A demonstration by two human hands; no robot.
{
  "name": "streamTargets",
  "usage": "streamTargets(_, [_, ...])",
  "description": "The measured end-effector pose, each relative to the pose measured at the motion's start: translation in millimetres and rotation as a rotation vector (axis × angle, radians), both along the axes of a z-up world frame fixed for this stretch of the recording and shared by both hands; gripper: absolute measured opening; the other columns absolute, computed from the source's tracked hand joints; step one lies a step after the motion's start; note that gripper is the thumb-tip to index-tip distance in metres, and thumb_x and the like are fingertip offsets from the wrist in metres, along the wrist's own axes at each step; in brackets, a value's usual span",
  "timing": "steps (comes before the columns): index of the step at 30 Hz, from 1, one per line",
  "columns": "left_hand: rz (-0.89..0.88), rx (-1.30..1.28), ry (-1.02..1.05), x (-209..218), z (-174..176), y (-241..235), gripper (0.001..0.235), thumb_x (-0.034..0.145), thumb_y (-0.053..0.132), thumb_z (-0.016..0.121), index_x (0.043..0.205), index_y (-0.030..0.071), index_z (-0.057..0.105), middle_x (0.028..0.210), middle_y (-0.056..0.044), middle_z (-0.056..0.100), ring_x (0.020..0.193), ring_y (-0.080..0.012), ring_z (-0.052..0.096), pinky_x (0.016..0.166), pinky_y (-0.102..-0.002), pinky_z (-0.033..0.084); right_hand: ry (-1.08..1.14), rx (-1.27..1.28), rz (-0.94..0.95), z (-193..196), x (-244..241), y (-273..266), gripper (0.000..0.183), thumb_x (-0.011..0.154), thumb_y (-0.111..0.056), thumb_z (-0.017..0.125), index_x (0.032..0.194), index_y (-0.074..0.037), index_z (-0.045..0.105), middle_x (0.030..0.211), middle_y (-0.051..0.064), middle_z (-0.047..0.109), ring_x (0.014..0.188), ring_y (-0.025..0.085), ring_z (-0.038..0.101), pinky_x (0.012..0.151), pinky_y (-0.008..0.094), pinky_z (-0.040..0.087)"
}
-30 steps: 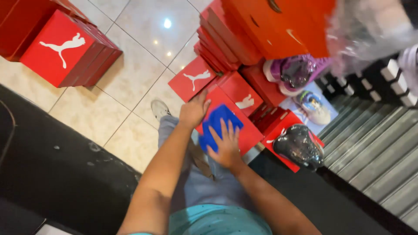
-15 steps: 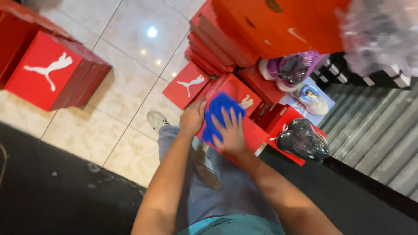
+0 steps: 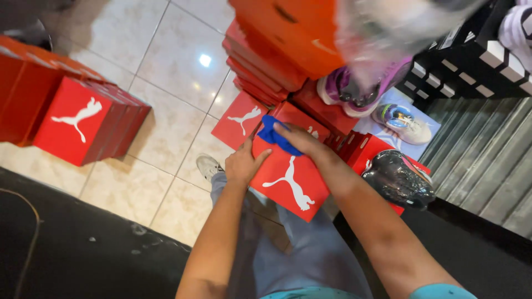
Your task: Cleaning, inspecting, and organizing shoe boxes using a cloth in a warehouse setting.
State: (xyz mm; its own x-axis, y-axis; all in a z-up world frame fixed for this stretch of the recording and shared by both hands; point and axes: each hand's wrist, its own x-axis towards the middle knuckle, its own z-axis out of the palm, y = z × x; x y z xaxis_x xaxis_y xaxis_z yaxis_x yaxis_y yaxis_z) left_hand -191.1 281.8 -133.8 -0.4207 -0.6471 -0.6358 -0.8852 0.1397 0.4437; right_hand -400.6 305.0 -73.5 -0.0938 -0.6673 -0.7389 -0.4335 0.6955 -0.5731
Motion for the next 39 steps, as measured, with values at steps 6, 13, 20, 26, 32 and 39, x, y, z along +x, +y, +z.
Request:
streamTargets(6, [-0.009, -0.031, -0.029, -6, -2, 4, 0.081, 0.091, 0.080, 0.041, 0.148, 0.023, 0.047, 0.127, -0.016, 0.069, 0.110, -0.0426, 0.070, 0.093, -0.054, 0.054, -0.054, -0.016, -0.059, -77, -39, 108, 0.077, 0.082, -0.058, 0.074, 0.146, -0.019, 0.056, 0.124, 0.029, 0.069, 0.120, 0.045, 0.065, 0.096, 0.051, 0.053])
streamTargets(13, [-0.072, -0.100, -0.076, -4, -32, 6, 0.080, 0.090, 0.082, 0.043, 0.146, 0.024, 0.048, 0.126, -0.014, 0.070, 0.108, -0.0400, 0.071, 0.092, -0.054, 0.055, -0.201, -0.175, -0.065, -110, -22, 43, 0.070, 0.082, -0.054, 0.080, 0.139, -0.018, 0.062, 0.117, 0.019, 0.074, 0.109, 0.034, 0.071, 0.088, 0.041, 0.059])
streamTargets(20, [0.011, -0.088, -0.074, -9, -20, 6, 0.073, 0.092, 0.075, 0.051, 0.144, 0.023, 0.051, 0.125, -0.015, 0.071, 0.111, -0.0429, 0.068, 0.096, -0.056, 0.052, -0.195, -0.208, -0.057, -107, -26, 72, 0.082, 0.082, -0.061, 0.078, 0.145, -0.013, 0.055, 0.128, 0.022, 0.069, 0.118, 0.039, 0.066, 0.095, 0.046, 0.057])
streamTargets(26, [0.031, -0.059, -0.144, -14, -12, 8, 0.075, 0.091, 0.078, 0.050, 0.145, 0.026, 0.050, 0.124, -0.012, 0.072, 0.110, -0.0413, 0.069, 0.098, -0.053, 0.052, -0.170, 0.039, -0.008, -75, -65, 131, 0.082, 0.077, -0.064, 0.076, 0.146, -0.024, 0.056, 0.130, 0.019, 0.069, 0.121, 0.038, 0.066, 0.098, 0.046, 0.055])
streamTargets(32, [0.000, -0.141, -0.152, -5, -37, 14, 0.072, 0.091, 0.076, 0.052, 0.143, 0.026, 0.052, 0.112, -0.018, 0.073, 0.108, -0.0436, 0.068, 0.094, -0.056, 0.052, -0.273, -0.227, -0.066, -121, -18, 49, 0.070, 0.080, -0.055, 0.081, 0.138, -0.021, 0.061, 0.123, 0.014, 0.072, 0.113, 0.032, 0.070, 0.092, 0.040, 0.059])
streamTargets(39, [0.017, -0.114, -0.168, -8, -28, 10, 0.072, 0.091, 0.077, 0.052, 0.142, 0.027, 0.052, 0.110, -0.019, 0.072, 0.109, -0.0425, 0.068, 0.094, -0.056, 0.052, -0.256, -0.176, -0.147, -69, -47, 108, 0.073, 0.078, -0.041, 0.080, 0.138, -0.005, 0.059, 0.121, 0.028, 0.070, 0.115, 0.044, 0.067, 0.093, 0.048, 0.057])
